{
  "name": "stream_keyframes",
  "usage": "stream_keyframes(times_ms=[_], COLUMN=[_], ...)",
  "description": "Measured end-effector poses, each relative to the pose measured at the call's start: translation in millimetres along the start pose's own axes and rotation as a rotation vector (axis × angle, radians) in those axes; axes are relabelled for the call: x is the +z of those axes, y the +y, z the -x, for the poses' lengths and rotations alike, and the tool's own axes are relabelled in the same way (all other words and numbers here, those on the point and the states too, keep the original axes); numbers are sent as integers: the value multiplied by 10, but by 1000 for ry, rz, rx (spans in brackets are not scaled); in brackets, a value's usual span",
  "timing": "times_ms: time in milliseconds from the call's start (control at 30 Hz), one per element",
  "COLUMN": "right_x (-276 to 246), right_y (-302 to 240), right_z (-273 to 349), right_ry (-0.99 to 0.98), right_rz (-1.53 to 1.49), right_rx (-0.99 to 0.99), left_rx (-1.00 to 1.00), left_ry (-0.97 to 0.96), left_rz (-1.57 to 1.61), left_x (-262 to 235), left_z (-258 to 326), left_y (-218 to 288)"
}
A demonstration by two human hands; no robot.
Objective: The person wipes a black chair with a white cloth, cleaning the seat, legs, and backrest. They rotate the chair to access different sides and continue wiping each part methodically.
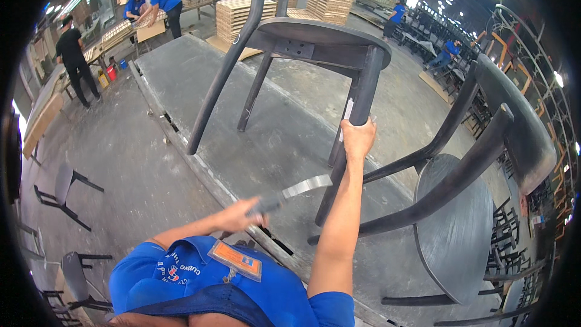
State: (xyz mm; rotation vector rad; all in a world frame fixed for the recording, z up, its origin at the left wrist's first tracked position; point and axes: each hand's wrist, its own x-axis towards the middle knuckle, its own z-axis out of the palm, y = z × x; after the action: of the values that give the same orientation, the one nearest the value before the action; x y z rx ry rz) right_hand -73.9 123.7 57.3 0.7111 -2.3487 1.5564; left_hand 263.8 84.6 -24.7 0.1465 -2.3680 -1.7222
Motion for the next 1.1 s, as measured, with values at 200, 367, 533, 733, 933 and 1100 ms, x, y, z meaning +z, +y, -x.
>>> stream_keyframes(times_ms=[200,367,533,733,933,1100], right_x=[-50,-125,-147,-188,-219,-146], right_y=[-14,-23,-83,-130,-158,-20], right_z=[246,500,681,889,982,846], right_ry=[-39,24,58,91,110,68], right_rz=[-92,31,46,68,46,8], right_rx=[39,-57,-13,-50,-80,-50], left_rx=[-6,-51,-42,14,23,0], left_ry=[228,641,1033,1222,525,-161], left_rz=[-521,-210,-366,-481,-418,-407], left_x=[14,-537,-1411,-2469,-1895,-991], left_z=[-207,-584,-613,-400,7,278], left_y=[193,534,571,1161,1160,592])
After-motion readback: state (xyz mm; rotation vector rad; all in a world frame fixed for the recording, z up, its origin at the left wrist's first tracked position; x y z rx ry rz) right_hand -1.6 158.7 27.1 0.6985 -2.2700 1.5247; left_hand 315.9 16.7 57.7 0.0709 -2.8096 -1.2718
